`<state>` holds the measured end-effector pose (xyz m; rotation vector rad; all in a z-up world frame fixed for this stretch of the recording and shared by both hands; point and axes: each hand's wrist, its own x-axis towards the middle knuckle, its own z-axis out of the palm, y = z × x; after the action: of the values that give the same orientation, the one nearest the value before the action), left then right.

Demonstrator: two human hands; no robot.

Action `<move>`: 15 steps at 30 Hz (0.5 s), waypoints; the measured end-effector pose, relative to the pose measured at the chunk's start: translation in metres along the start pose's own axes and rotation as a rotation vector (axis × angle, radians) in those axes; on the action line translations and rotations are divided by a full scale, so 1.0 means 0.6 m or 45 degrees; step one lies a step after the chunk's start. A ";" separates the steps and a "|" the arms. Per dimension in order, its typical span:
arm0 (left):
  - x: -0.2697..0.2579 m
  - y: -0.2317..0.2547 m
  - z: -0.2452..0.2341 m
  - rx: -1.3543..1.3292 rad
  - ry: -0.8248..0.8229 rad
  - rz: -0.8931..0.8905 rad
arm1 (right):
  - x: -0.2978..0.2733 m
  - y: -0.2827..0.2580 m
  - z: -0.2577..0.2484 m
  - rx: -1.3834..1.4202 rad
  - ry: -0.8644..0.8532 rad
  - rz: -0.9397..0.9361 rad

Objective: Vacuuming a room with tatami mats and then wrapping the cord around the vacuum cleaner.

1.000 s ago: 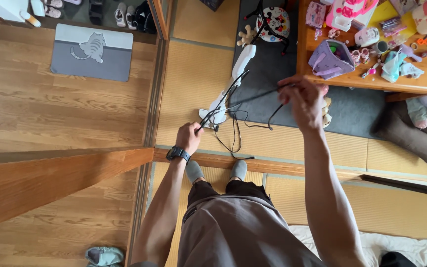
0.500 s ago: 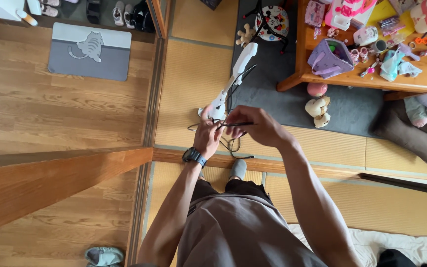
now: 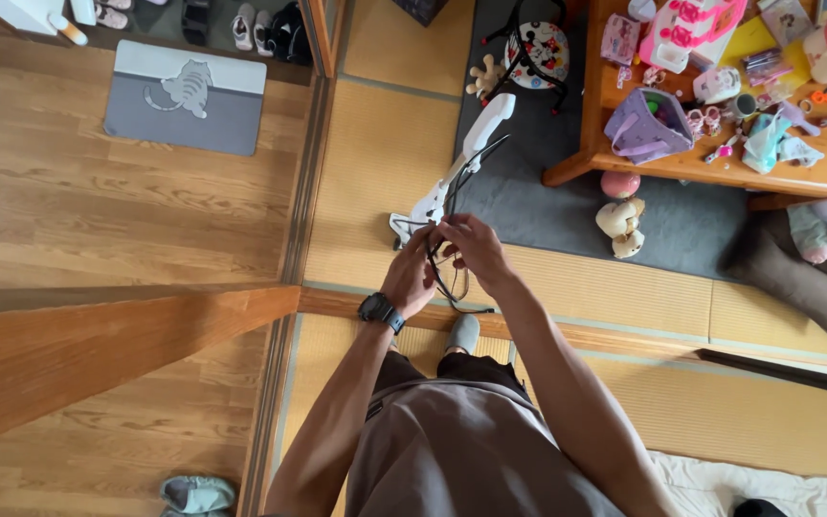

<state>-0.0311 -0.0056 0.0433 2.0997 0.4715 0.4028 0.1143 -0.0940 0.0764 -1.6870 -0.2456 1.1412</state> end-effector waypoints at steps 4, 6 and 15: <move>-0.012 0.013 -0.022 -0.084 -0.011 0.048 | 0.014 0.016 0.006 0.190 0.007 0.037; -0.019 -0.021 -0.008 -0.026 0.243 0.084 | 0.016 0.009 0.003 0.113 0.199 0.076; -0.067 -0.204 0.001 -0.675 0.334 -0.240 | 0.015 -0.002 0.002 0.241 0.028 -0.174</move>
<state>-0.0874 0.0370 -0.0647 1.4844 0.6314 0.6206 0.1186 -0.0871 0.0723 -1.4927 -0.2280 1.0113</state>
